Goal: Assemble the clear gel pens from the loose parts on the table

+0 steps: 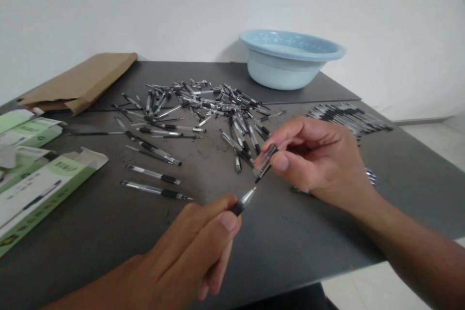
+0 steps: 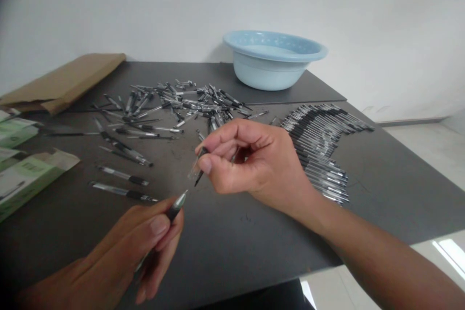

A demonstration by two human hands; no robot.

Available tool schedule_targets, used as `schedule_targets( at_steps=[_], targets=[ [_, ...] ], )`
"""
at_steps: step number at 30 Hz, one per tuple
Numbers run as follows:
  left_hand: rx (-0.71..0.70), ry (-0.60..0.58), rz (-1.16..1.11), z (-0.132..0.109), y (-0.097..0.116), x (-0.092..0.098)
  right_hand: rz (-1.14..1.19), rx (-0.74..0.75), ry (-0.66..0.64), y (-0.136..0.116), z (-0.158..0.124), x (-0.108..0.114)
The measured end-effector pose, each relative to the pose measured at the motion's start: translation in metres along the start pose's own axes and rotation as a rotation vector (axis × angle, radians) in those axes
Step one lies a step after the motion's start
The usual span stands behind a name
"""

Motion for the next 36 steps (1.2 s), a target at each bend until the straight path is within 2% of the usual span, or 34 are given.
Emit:
schedule_targets(
  at_steps=[4, 10, 25, 31, 36],
  targets=[
    [-0.065, 0.006, 0.096, -0.002, -0.001, 0.002, -0.003, -0.031, -0.012, 0.002, -0.001, 0.0],
    [-0.222, 0.019, 0.207, -0.003, 0.016, 0.003, -0.016, -0.047, -0.027, 0.002, -0.002, -0.001],
    [-0.233, 0.026, 0.212, -0.007, 0.015, 0.006, 0.047, -0.118, -0.05, 0.009, -0.009, -0.013],
    [-0.267, 0.02, 0.326, -0.007, 0.034, -0.001, 0.051, -0.127, -0.084, 0.012, -0.011, -0.02],
    [-0.325, 0.041, 0.334, -0.005, 0.049, -0.009, -0.105, -0.043, -0.089, 0.003, -0.009, -0.015]
  ],
)
Point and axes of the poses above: each hand's wrist, its own z-axis towards the middle knuckle, its own x-axis out of the back of the hand, y = z × x, the point moved 8 cm from there along z, towards the middle knuckle, and after that the axes turned 11 degrees about -z, right-handed, at the moved point
